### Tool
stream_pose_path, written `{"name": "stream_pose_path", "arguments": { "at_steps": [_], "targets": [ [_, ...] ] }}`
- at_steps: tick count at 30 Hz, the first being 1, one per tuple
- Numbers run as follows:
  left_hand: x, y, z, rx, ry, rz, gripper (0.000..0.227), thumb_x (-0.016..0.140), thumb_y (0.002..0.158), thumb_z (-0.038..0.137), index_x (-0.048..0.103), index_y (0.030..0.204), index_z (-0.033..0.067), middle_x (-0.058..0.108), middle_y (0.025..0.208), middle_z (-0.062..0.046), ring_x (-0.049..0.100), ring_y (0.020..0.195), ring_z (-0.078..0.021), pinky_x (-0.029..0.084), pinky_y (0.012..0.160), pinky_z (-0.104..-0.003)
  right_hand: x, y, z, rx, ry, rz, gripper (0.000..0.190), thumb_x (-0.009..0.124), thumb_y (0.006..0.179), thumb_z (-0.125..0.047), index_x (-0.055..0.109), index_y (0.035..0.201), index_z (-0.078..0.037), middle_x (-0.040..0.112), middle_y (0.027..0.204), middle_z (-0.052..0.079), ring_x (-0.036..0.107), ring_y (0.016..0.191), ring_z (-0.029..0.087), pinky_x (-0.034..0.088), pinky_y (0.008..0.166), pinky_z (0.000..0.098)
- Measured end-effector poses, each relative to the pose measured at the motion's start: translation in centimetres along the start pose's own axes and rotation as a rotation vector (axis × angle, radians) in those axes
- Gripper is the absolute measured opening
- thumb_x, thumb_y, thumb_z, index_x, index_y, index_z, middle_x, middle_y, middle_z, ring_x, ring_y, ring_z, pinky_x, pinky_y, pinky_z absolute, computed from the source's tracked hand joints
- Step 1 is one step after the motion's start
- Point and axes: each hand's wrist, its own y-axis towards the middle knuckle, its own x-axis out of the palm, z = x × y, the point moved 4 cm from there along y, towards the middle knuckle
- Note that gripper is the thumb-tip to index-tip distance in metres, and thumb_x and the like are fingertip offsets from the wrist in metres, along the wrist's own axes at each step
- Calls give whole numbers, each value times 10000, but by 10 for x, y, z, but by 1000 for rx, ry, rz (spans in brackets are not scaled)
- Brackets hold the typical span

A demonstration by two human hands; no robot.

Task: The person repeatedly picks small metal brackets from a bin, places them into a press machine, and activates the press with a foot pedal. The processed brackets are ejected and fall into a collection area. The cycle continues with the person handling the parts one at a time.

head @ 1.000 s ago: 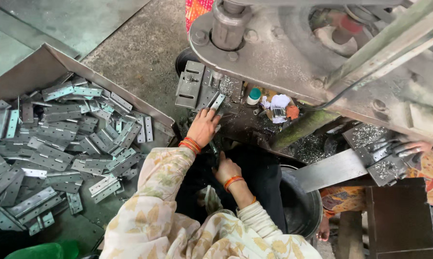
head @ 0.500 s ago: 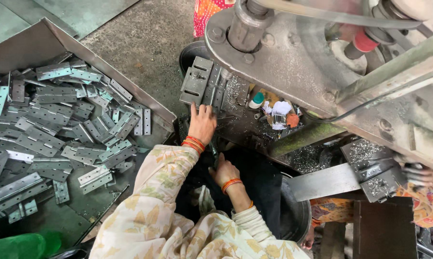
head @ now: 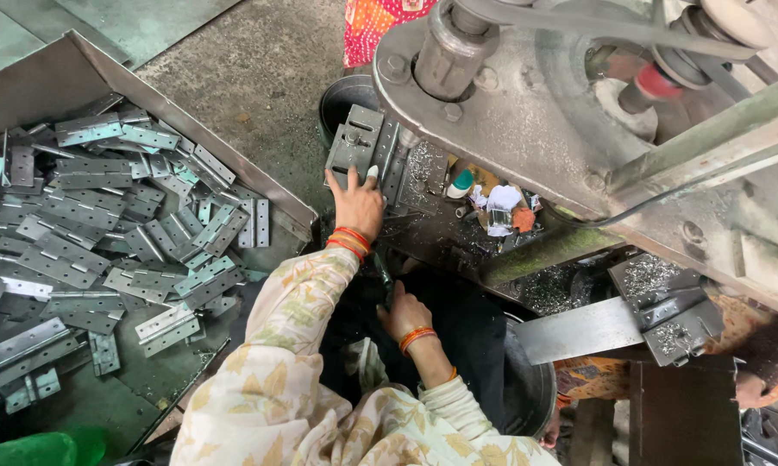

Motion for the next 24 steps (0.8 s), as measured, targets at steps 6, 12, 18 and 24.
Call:
{"name": "stream_pose_path", "arguments": {
  "at_steps": [6, 12, 18, 24],
  "targets": [
    [2, 15, 9, 53, 117, -10, 316, 521, 970, 268, 786, 1118, 178, 650, 1303, -24, 386, 1413, -379, 84, 1121, -808, 18, 7, 15, 18, 6, 15, 745, 681, 904, -420, 386, 1495, -75, 698, 1129, 241, 701, 996, 438, 577, 846, 519],
    [13, 8, 4, 29, 10, 219, 370, 502, 987, 312, 776, 1144, 120, 630, 1333, -30, 388, 1397, -359, 95, 1144, -773, 105, 5, 41, -42, 249, 198, 776, 671, 879, -351, 325, 1539, -134, 590, 1345, 249, 660, 997, 493, 553, 823, 567],
    [19, 0, -1, 70, -27, 136, 316, 540, 921, 233, 772, 1104, 120, 605, 1413, -20, 410, 1389, -370, 155, 1132, -763, 127, 15, 54, -77, 267, 241, 804, 717, 847, -339, 341, 1528, -135, 610, 1329, 242, 658, 1058, 482, 561, 859, 548],
    [13, 27, 0, 29, -50, 141, 286, 535, 966, 206, 770, 1095, 106, 632, 1345, 7, 422, 1395, -349, 168, 1150, -771, 58, 6, 49, 3, 137, 101, 729, 701, 882, -382, 409, 1514, -167, 676, 1274, 198, 680, 1099, 430, 557, 903, 523]
  ]
}}
